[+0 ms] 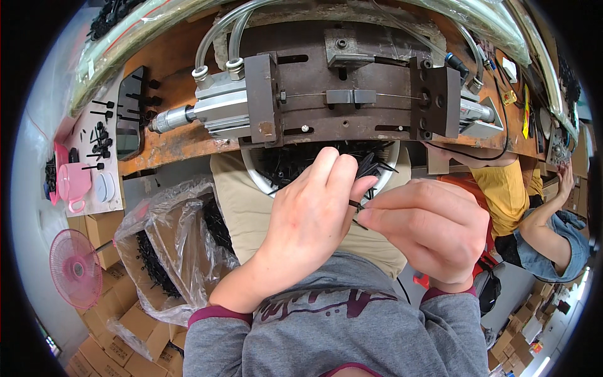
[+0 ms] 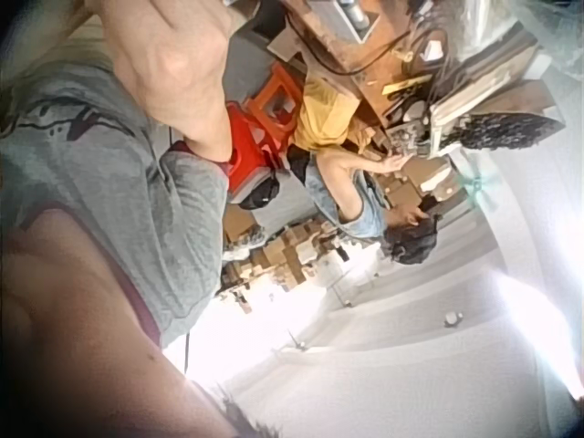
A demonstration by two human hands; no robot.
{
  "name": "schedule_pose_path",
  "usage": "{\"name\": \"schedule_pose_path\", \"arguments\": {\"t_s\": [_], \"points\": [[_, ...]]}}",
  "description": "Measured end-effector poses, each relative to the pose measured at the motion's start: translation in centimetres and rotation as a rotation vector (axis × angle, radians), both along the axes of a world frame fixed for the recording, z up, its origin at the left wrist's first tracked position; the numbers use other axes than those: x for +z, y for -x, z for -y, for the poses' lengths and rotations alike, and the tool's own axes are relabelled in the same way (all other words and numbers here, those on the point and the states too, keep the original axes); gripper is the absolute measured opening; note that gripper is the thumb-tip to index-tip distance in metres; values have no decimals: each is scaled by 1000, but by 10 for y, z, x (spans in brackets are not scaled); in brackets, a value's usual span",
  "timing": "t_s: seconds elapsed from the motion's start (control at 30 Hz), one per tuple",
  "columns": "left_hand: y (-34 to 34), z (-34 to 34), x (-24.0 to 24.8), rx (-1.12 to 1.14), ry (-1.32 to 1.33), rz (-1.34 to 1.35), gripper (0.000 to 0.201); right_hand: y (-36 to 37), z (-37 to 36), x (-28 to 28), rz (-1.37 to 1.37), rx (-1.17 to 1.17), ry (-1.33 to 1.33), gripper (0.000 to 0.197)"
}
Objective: Using a pneumatic jig to assemble or crimp black plastic wiring components.
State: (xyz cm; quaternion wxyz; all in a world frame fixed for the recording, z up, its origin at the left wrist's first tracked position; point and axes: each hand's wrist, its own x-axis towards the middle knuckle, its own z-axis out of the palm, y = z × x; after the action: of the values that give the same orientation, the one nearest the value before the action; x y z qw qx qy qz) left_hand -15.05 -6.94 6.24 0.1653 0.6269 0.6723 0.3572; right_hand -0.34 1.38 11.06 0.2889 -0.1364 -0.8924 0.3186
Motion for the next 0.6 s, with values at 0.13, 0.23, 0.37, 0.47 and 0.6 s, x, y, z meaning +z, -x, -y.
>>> {"name": "schedule_pose_path", "arguments": {"t_s": [0.13, 0.23, 0.37, 0.47, 0.6], "points": [[0, -1, -2, -54, -7, 10, 21, -2, -1, -6, 6, 3, -26, 20], [-1, 2, -4, -86, 38, 60, 25, -1, -1, -13, -9, 12, 1, 19], [-1, 0, -8, -98, 61, 174, 21, 1, -4, -24, -120, 26, 80, 17], [-11, -4, -10, -74, 56, 249, 19, -4, 1, -32, -222, -39, 68, 15], [-9, -4, -28, -35, 19, 423, 9, -6, 10, -35, -370, -204, 115, 18]]}}
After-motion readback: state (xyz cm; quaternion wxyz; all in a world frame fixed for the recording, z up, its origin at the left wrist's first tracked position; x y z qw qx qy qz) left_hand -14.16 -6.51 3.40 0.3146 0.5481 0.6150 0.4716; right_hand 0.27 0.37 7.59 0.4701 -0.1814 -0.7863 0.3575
